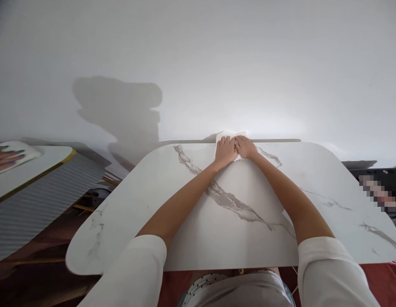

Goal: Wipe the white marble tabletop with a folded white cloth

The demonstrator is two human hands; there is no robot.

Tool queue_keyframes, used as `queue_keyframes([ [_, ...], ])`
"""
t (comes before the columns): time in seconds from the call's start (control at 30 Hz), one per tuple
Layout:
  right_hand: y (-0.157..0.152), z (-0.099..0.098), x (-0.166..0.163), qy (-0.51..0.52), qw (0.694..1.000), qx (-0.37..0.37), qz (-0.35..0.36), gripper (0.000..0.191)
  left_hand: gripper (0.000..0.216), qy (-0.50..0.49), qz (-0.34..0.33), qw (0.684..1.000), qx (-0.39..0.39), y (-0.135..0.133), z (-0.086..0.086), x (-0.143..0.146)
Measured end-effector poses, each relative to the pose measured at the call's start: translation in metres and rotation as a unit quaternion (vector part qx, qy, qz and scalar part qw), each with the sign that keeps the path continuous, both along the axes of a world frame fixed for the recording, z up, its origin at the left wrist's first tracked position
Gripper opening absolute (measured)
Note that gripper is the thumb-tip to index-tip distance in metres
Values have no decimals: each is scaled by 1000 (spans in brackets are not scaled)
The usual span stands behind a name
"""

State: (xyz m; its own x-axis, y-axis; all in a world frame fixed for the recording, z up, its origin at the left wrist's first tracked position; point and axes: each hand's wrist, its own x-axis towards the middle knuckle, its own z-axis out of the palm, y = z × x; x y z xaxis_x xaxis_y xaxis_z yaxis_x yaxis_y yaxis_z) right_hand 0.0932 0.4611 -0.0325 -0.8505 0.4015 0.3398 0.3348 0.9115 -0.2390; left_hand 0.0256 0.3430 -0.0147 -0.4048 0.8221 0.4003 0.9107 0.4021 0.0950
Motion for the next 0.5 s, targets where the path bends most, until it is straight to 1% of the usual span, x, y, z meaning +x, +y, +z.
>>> queue_keyframes([
  [0.23,2,-5,8,12,1000,15,-19,48,42,-3,-21,1000,-3,-1,3,6],
  [0.5,-14,-7,27,-1,997,41,-67,50,41,-2,-57,998,4,-11,2,18],
])
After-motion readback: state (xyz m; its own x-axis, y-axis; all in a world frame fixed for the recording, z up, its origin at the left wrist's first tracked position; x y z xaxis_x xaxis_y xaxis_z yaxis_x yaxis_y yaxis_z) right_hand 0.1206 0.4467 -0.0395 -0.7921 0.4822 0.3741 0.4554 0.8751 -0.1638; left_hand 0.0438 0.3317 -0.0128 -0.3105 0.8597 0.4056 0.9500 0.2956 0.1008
